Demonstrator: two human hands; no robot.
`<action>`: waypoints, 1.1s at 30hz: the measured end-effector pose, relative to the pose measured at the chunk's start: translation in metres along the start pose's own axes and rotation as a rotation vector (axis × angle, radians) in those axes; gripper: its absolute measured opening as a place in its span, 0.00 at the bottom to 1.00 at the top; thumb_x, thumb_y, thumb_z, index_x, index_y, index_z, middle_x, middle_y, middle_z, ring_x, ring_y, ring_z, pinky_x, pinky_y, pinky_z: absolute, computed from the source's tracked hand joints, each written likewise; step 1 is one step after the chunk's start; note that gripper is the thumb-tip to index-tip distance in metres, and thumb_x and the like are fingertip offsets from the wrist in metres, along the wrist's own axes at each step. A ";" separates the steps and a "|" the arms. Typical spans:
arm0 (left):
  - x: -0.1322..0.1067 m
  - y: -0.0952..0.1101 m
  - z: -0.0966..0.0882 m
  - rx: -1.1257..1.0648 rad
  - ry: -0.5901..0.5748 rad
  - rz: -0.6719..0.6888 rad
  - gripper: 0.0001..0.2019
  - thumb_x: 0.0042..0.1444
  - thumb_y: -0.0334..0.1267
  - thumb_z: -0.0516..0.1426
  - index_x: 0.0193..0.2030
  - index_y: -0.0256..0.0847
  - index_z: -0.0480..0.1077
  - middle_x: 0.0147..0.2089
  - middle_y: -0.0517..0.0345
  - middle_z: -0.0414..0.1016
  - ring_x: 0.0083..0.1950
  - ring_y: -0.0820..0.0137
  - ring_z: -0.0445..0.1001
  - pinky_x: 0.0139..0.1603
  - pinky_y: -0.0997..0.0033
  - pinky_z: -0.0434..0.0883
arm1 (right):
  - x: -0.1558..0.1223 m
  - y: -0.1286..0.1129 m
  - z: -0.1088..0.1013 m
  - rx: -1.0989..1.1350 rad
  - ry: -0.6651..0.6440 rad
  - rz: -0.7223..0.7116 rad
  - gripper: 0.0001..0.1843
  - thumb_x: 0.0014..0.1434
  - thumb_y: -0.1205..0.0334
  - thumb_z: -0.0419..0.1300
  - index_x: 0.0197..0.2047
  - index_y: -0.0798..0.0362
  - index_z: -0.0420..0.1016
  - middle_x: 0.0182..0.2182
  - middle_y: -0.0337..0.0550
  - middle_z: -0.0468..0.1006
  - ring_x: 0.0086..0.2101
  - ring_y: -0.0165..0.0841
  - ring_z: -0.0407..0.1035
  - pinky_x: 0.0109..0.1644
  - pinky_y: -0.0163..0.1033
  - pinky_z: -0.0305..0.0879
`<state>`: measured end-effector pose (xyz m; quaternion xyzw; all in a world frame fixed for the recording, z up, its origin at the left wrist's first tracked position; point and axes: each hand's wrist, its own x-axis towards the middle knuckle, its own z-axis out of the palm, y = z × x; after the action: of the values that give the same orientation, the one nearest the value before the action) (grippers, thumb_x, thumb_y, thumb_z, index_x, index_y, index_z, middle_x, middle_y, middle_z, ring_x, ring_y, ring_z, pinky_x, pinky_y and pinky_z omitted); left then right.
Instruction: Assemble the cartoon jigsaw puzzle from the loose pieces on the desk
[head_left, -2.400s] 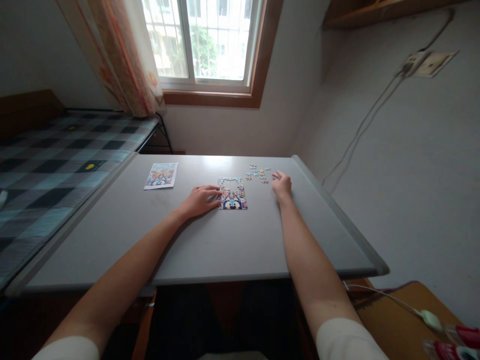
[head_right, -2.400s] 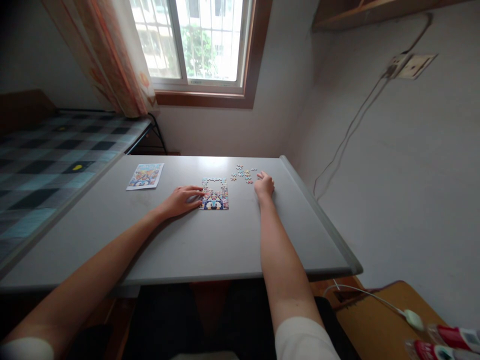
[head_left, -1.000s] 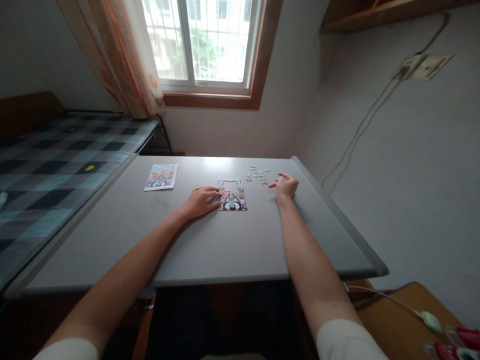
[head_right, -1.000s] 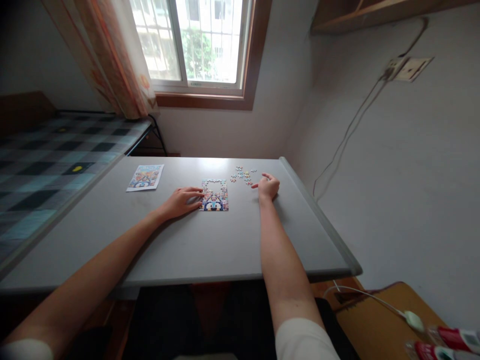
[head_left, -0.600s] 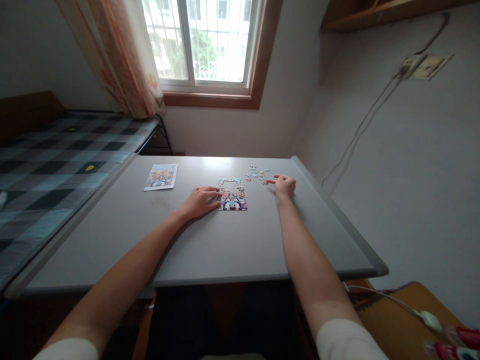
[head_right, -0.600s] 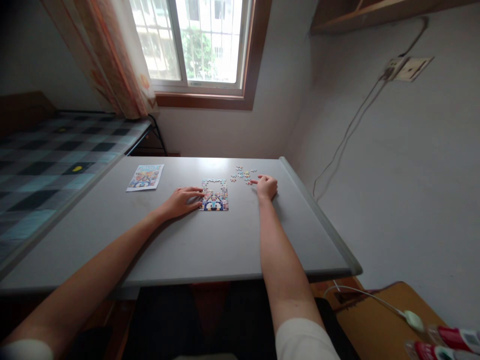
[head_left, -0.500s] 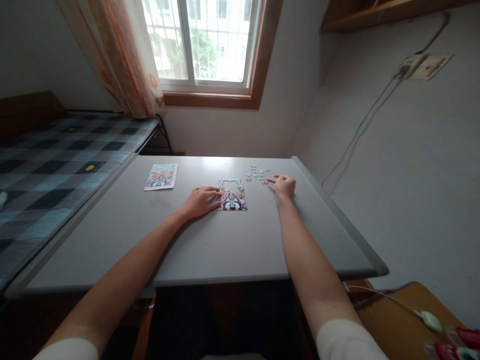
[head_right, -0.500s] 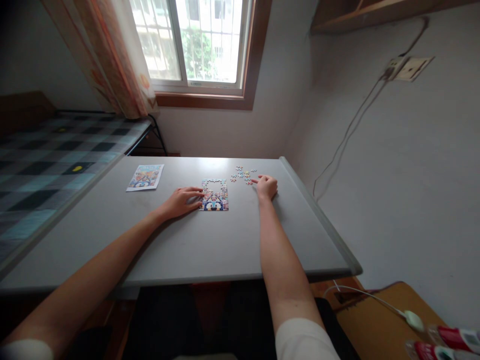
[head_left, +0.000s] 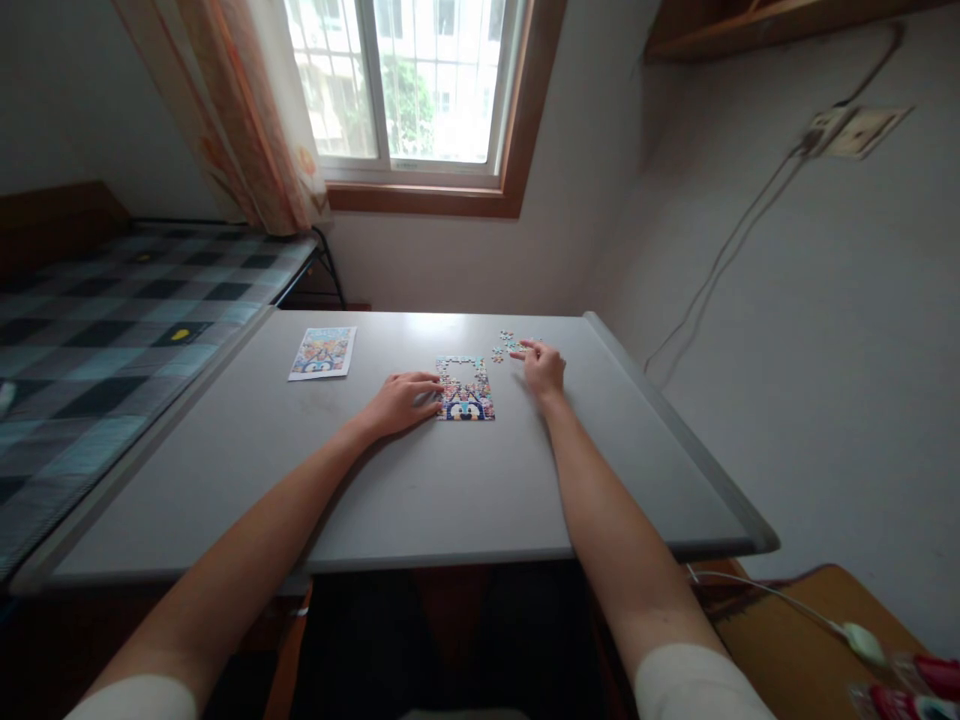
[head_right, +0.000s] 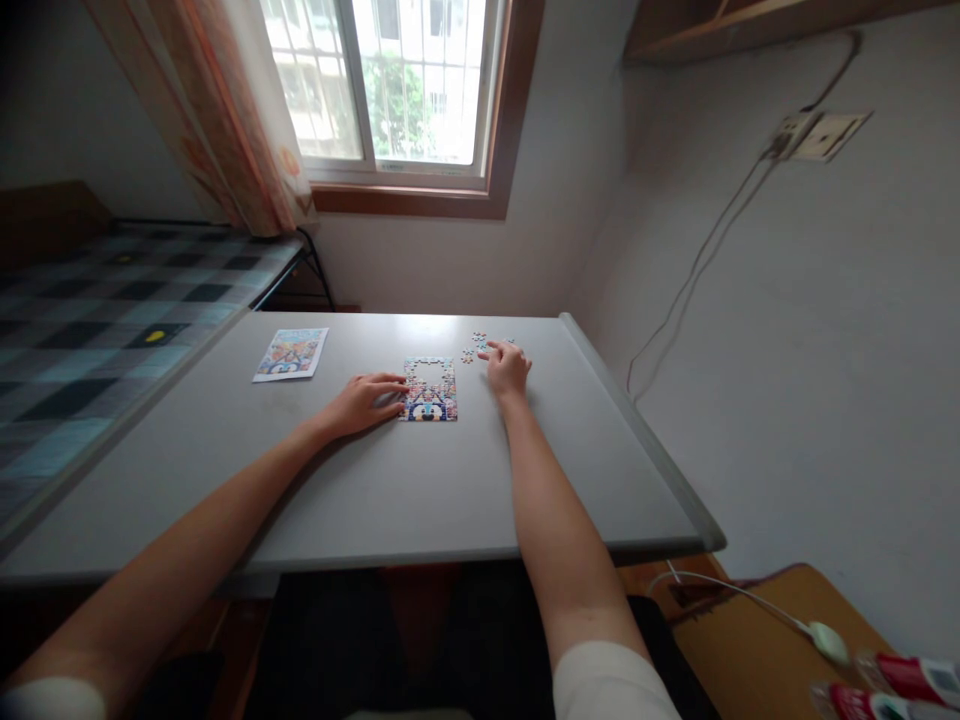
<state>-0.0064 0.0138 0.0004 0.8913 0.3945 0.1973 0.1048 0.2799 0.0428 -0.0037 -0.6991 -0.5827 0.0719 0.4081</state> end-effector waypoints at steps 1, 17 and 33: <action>0.000 0.000 0.000 0.000 -0.001 -0.002 0.18 0.59 0.50 0.53 0.52 0.49 0.74 0.59 0.55 0.72 0.59 0.62 0.69 0.60 0.56 0.63 | -0.002 -0.004 0.002 -0.016 -0.026 -0.025 0.24 0.60 0.66 0.44 0.52 0.56 0.74 0.38 0.47 0.82 0.52 0.38 0.67 0.57 0.48 0.59; 0.000 0.001 -0.002 -0.012 -0.003 -0.004 0.19 0.59 0.50 0.53 0.53 0.50 0.74 0.59 0.55 0.71 0.59 0.62 0.69 0.62 0.56 0.62 | -0.014 -0.009 0.010 -0.121 -0.219 -0.196 0.22 0.56 0.65 0.55 0.54 0.47 0.74 0.45 0.42 0.80 0.52 0.45 0.59 0.57 0.52 0.54; 0.000 -0.001 0.000 -0.019 0.007 0.008 0.19 0.59 0.51 0.53 0.52 0.50 0.74 0.59 0.56 0.71 0.59 0.62 0.70 0.62 0.56 0.62 | -0.016 -0.008 0.008 -0.244 -0.175 -0.134 0.11 0.58 0.55 0.60 0.41 0.45 0.80 0.46 0.50 0.71 0.49 0.46 0.58 0.53 0.53 0.56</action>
<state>-0.0074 0.0144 0.0001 0.8911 0.3894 0.2047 0.1111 0.2642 0.0324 -0.0094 -0.6942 -0.6656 0.0339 0.2718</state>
